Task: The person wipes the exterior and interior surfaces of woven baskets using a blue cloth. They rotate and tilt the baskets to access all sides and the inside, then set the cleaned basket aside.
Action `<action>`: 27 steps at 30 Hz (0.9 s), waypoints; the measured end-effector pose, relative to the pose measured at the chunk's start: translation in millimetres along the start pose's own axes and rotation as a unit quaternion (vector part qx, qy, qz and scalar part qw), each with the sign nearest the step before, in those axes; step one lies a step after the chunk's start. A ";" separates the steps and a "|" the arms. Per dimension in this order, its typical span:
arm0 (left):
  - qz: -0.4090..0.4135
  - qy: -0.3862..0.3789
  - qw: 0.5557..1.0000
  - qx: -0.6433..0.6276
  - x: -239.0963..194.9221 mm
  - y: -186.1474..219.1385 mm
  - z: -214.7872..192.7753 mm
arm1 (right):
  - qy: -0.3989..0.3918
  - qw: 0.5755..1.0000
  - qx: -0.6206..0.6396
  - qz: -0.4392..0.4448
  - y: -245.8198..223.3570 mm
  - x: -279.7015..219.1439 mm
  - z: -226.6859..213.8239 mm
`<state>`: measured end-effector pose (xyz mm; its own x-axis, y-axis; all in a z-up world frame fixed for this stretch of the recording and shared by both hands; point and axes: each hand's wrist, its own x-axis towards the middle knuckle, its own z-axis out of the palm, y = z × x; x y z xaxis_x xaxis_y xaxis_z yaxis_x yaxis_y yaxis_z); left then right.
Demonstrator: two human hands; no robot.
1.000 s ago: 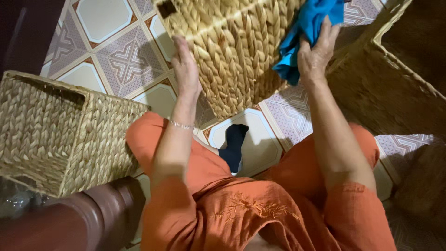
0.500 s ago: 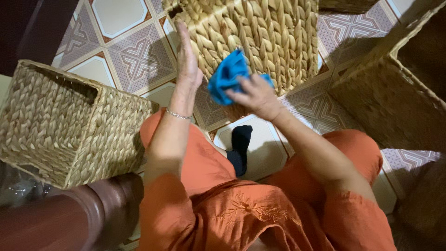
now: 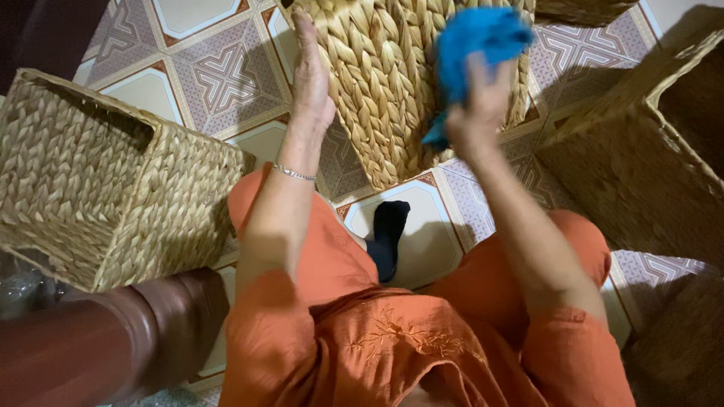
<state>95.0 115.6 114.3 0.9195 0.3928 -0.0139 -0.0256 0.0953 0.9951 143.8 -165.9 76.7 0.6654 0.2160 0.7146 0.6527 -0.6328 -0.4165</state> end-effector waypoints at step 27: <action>-0.115 0.110 0.987 -0.005 -71.1 -43.8 35.4 | -0.027 0.980 0.008 0.197 144.1 -34.4 2.3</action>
<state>44.6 51.1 75.1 0.7941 0.5486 -0.2616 0.1688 0.2143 0.9621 215.8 -262.8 -9.1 0.8852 -0.0034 0.4651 0.3463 -0.6628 -0.6639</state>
